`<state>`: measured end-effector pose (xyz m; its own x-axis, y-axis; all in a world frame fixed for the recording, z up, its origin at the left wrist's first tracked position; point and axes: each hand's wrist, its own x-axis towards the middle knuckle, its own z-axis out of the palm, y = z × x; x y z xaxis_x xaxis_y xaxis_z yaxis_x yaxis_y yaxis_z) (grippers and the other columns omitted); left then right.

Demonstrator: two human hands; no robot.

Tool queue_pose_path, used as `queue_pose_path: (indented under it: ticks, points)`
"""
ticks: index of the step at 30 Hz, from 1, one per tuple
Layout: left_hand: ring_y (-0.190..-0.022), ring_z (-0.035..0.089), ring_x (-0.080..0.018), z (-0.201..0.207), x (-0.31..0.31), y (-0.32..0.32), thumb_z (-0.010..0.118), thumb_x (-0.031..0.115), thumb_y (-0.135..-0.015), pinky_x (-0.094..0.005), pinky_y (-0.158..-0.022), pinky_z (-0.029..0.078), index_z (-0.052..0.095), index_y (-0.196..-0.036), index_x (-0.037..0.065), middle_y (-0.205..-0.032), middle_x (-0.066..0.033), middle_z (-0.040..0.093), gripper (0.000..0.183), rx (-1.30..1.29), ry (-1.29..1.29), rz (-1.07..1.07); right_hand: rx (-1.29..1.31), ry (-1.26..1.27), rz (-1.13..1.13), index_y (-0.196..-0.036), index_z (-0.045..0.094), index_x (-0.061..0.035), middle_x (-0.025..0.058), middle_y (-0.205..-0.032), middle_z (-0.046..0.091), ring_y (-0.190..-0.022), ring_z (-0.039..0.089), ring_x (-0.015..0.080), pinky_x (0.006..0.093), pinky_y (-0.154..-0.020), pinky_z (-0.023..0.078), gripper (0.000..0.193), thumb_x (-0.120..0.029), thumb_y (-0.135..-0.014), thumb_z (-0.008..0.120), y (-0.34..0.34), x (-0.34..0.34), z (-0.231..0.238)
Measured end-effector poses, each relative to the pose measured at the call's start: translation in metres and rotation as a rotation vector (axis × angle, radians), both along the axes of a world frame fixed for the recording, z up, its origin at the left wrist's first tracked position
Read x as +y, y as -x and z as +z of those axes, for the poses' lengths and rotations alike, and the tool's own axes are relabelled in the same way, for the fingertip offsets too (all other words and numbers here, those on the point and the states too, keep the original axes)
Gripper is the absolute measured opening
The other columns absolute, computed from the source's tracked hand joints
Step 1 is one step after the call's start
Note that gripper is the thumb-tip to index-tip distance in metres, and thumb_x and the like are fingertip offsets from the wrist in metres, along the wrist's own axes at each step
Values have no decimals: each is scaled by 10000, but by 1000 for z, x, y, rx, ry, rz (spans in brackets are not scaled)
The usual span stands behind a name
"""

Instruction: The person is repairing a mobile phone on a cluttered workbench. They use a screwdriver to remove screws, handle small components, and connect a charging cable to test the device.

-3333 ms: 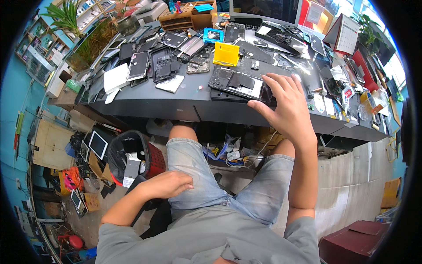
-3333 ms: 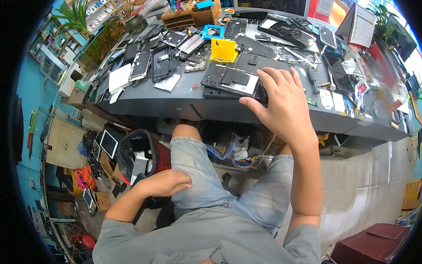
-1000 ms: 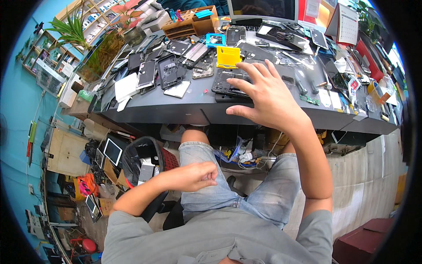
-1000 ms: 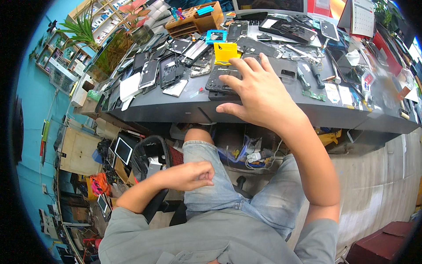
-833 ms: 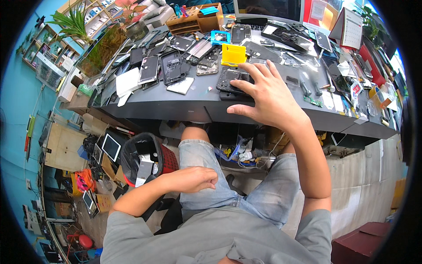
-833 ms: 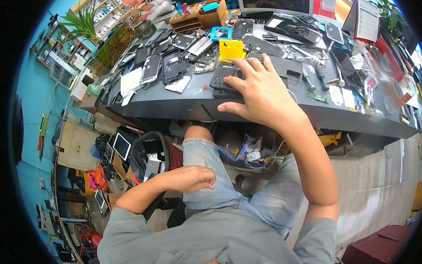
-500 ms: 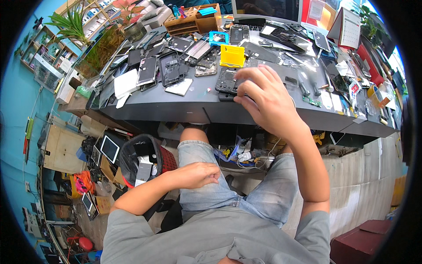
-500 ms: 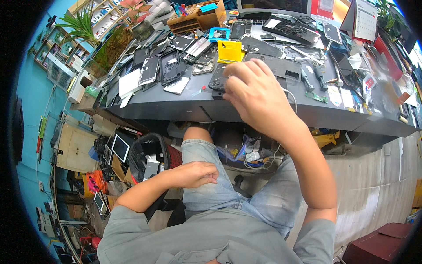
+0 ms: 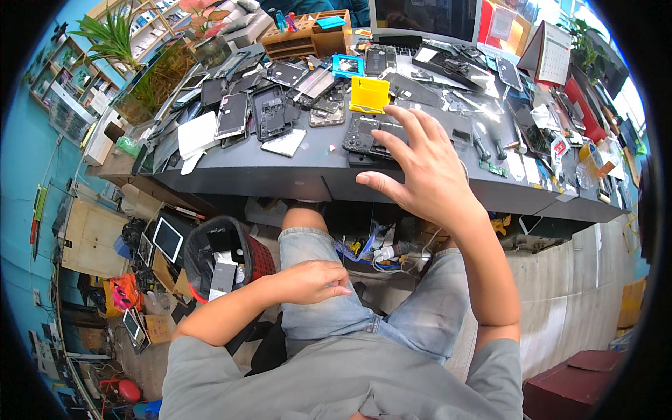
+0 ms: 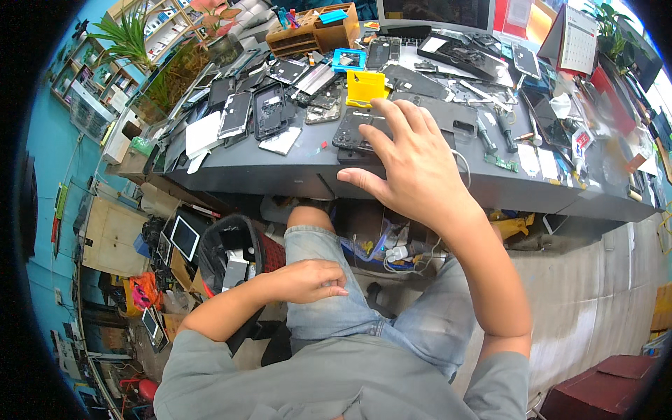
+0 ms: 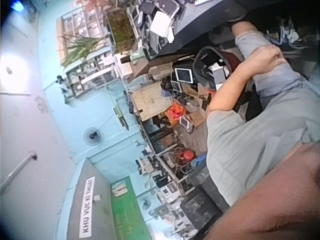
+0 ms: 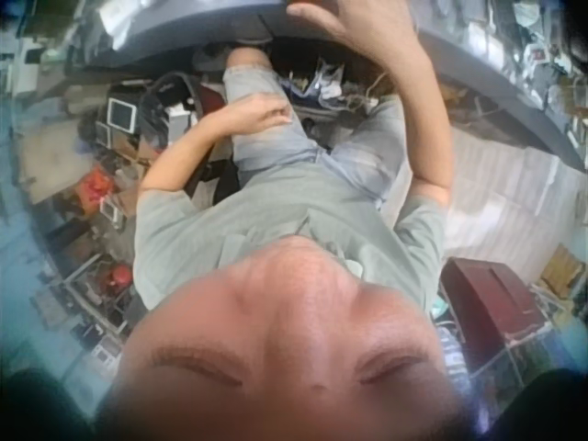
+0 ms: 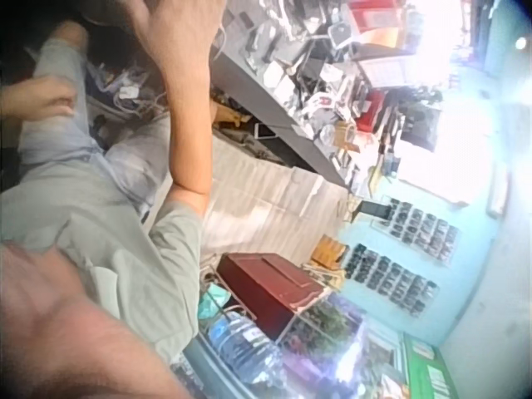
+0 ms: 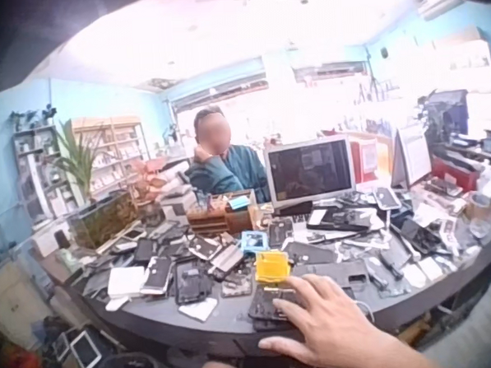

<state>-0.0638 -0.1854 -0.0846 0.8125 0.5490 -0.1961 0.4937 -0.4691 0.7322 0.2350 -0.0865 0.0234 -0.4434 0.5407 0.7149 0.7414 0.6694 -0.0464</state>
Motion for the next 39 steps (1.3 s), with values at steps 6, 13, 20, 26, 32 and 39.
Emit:
queue_pose_path:
  ticks: [6,13,20,26,32,39]
  points:
    - [-955,757,-355,-8,1,7,758,371,-1118,-472,-820,609,708,-1129,48,-1057,-136,745,327,-42,-31,-10,-69,48,-24,-1341,780,37,264,-1528,618,-1454,548,460,590,-1291,403,793,-679,-1001,765,9,15,-14]
    - [-947,763,-360,-10,1,8,765,361,-1113,-472,-818,611,706,-1115,48,-1049,-140,742,319,-67,-41,-9,128,31,94,-1090,722,-7,198,-1354,680,-1272,642,426,521,-1137,511,379,-335,-982,879,14,7,-7]
    - [-985,769,-349,-6,0,6,774,350,-1107,-482,-834,615,699,-1107,45,-1056,-143,738,314,-18,-11,0,102,329,341,-931,715,-42,85,-990,748,-925,728,333,467,-867,584,201,-126,-960,895,-7,-45,0]
    - [-938,718,-440,-8,3,4,733,338,-1131,-538,-834,581,680,-1014,-6,-982,-175,684,367,-54,-119,-56,102,64,37,-1135,714,-53,138,-1258,708,-1194,677,391,501,-1023,557,294,-137,-910,883,-11,-31,4]
    - [-1087,709,-441,-5,-2,3,734,288,-1120,-532,-933,578,685,-1145,17,-1103,-175,687,277,-103,-28,1,-87,32,-93,-1495,679,33,185,-1586,647,-1549,531,401,615,-1344,348,696,-464,-1027,814,5,-5,-12]
    - [-1196,713,-415,-5,1,9,726,245,-1120,-519,-1019,582,680,-1272,52,-1230,-157,713,250,-87,-22,-3,126,131,399,-887,762,-44,61,-947,817,-844,782,295,468,-931,645,275,-264,-972,903,3,-33,1]
